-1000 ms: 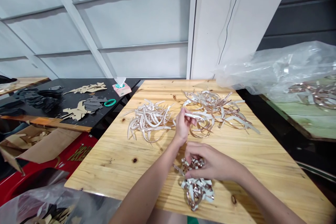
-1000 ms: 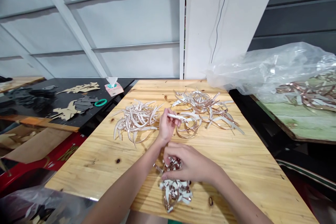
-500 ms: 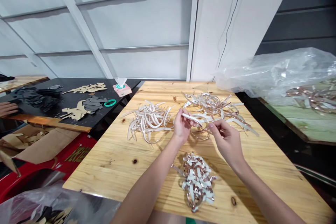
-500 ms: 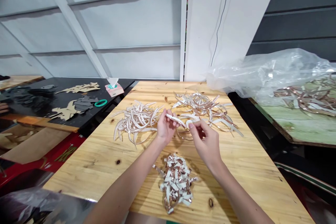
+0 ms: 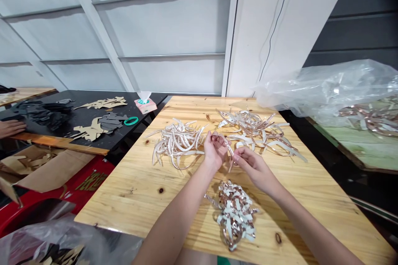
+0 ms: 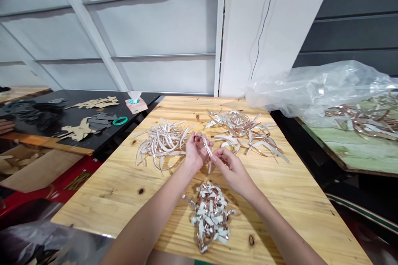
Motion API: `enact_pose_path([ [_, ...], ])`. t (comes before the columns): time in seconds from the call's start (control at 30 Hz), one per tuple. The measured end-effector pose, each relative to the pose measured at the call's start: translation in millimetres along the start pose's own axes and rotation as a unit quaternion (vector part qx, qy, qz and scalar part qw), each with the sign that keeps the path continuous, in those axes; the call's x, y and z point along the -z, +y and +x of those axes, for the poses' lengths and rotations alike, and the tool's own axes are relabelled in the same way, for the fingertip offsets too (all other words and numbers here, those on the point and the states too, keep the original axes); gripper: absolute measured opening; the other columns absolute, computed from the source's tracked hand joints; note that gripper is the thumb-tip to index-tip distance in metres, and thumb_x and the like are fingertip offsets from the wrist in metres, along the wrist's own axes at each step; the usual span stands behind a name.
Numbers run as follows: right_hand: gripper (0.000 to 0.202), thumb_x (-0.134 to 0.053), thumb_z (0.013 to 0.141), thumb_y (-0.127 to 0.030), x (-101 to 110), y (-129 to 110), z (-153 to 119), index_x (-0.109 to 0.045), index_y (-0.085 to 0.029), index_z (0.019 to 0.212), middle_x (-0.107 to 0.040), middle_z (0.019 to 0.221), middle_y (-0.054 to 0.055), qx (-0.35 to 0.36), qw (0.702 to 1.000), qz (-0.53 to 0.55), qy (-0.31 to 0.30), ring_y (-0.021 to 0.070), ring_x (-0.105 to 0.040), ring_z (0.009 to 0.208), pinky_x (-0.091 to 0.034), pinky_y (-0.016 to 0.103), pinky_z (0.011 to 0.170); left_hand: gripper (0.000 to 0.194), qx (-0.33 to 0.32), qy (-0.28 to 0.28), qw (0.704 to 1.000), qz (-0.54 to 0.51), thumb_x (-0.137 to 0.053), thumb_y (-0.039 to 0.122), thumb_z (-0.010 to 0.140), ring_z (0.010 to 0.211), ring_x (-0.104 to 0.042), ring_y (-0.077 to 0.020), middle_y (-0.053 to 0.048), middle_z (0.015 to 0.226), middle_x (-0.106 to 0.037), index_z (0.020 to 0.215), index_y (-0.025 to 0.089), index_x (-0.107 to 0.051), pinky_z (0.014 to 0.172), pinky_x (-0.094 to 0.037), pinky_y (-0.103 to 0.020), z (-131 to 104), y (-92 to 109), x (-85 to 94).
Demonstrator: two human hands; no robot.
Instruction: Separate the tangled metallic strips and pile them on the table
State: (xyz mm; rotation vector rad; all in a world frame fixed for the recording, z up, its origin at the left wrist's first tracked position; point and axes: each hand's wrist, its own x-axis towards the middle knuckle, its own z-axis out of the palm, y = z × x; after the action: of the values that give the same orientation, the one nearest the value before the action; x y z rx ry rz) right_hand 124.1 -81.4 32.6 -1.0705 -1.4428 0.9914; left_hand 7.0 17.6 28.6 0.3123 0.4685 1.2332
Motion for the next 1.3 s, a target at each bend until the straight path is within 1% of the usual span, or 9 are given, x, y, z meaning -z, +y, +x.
enact_pose_path([
  [0.17,0.028,-0.062,0.093,-0.049,-2.2,-3.0,-0.4,-0.059,-0.021,0.090,-0.057,0.075,-0.001,-0.023,0.999,0.037,-0.007,0.0153,-0.052,0.066,-0.043,0.027,0.062,0.049,0.059,-0.057,0.996,-0.027,-0.057,0.063,0.087,0.048,-0.044,-0.0117,0.002,0.057,-0.046,0.067,0.020,-0.044,0.053,-0.041,-0.028,-1.6,-1.5,-0.1],
  [0.3,0.030,-0.063,0.093,-0.050,-1.7,-2.7,-1.8,-0.057,-0.021,0.091,-0.057,0.070,-0.002,-0.035,0.998,0.047,-0.006,0.0129,-0.051,0.060,-0.041,0.025,0.057,0.041,0.095,-0.057,0.994,-0.006,-0.062,0.055,0.087,0.049,-0.046,-0.0111,0.002,0.060,-0.050,0.074,0.018,-0.051,0.054,-0.042,-0.027,-1.8,-3.0,-0.8],
  [0.47,0.035,-0.061,0.091,-0.055,1.2,-11.3,-3.5,-0.058,-0.020,0.094,-0.069,0.069,0.001,-0.144,0.974,0.096,-0.146,0.0151,-0.061,0.053,-0.046,0.025,0.049,0.033,0.060,-0.042,0.997,-0.013,-0.060,0.043,0.092,0.046,-0.042,-0.0088,0.004,0.058,-0.047,0.074,0.018,-0.050,0.053,-0.040,-0.025,4.1,0.4,2.1],
  [0.53,0.037,-0.061,0.090,-0.055,0.9,-14.8,-3.8,-0.060,-0.019,0.097,-0.072,0.071,0.003,-0.168,0.967,0.097,-0.162,0.0161,-0.063,0.051,-0.046,0.025,0.046,0.031,0.040,-0.038,0.998,-0.021,-0.059,0.041,0.093,0.045,-0.039,-0.0078,0.005,0.057,-0.046,0.074,0.018,-0.050,0.053,-0.040,-0.024,7.0,4.6,3.9],
  [0.73,0.036,-0.058,0.092,-0.055,1.5,-9.9,-4.5,-0.061,-0.020,0.102,-0.065,0.060,-0.001,-0.143,0.979,0.037,-0.143,0.0145,-0.056,0.045,-0.041,0.024,0.044,0.039,0.011,-0.033,0.999,-0.016,-0.055,0.050,0.095,0.040,-0.032,-0.0063,0.007,0.053,-0.039,0.074,0.017,-0.054,0.051,-0.037,-0.023,10.8,16.3,5.8],
  [0.83,0.030,-0.053,0.097,-0.047,6.4,-1.2,-3.3,-0.065,-0.020,0.098,-0.060,0.057,-0.002,-0.055,0.985,-0.134,-0.091,0.0148,-0.052,0.048,-0.036,0.025,0.048,0.049,0.015,-0.050,0.999,-0.014,-0.048,0.059,0.096,0.040,-0.031,-0.0068,0.006,0.050,-0.036,0.075,0.016,-0.059,0.050,-0.035,-0.023,10.9,19.1,4.2],
  [0.97,0.027,-0.049,0.099,-0.040,16.1,7.2,0.7,-0.067,-0.021,0.095,-0.065,0.066,0.002,0.016,0.939,-0.344,-0.008,0.0175,-0.053,0.054,-0.033,0.029,0.055,0.066,0.008,-0.066,0.998,-0.003,-0.039,0.074,0.091,0.039,-0.031,-0.0079,0.005,0.046,-0.036,0.072,0.015,-0.062,0.049,-0.036,-0.024,10.8,21.2,2.0],
  [1.17,0.029,-0.050,0.098,-0.043,22.9,7.8,2.6,-0.067,-0.021,0.089,-0.067,0.065,0.002,-0.013,0.926,-0.372,0.054,0.0183,-0.056,0.055,-0.033,0.029,0.056,0.078,0.006,-0.118,0.992,0.038,-0.030,0.079,0.089,0.041,-0.040,-0.0109,0.000,0.047,-0.046,0.072,0.013,-0.066,0.049,-0.040,-0.026,9.6,20.7,3.7],
  [1.3,0.030,-0.052,0.096,-0.045,23.7,8.8,2.5,-0.065,-0.021,0.083,-0.065,0.062,0.001,-0.023,0.928,-0.360,0.088,0.0187,-0.057,0.054,-0.032,0.029,0.055,0.065,-0.008,-0.143,0.986,0.080,-0.036,0.062,0.097,0.045,-0.043,-0.0105,-0.002,0.053,-0.051,0.080,0.010,-0.071,0.051,-0.040,-0.025,7.9,20.8,2.5],
])
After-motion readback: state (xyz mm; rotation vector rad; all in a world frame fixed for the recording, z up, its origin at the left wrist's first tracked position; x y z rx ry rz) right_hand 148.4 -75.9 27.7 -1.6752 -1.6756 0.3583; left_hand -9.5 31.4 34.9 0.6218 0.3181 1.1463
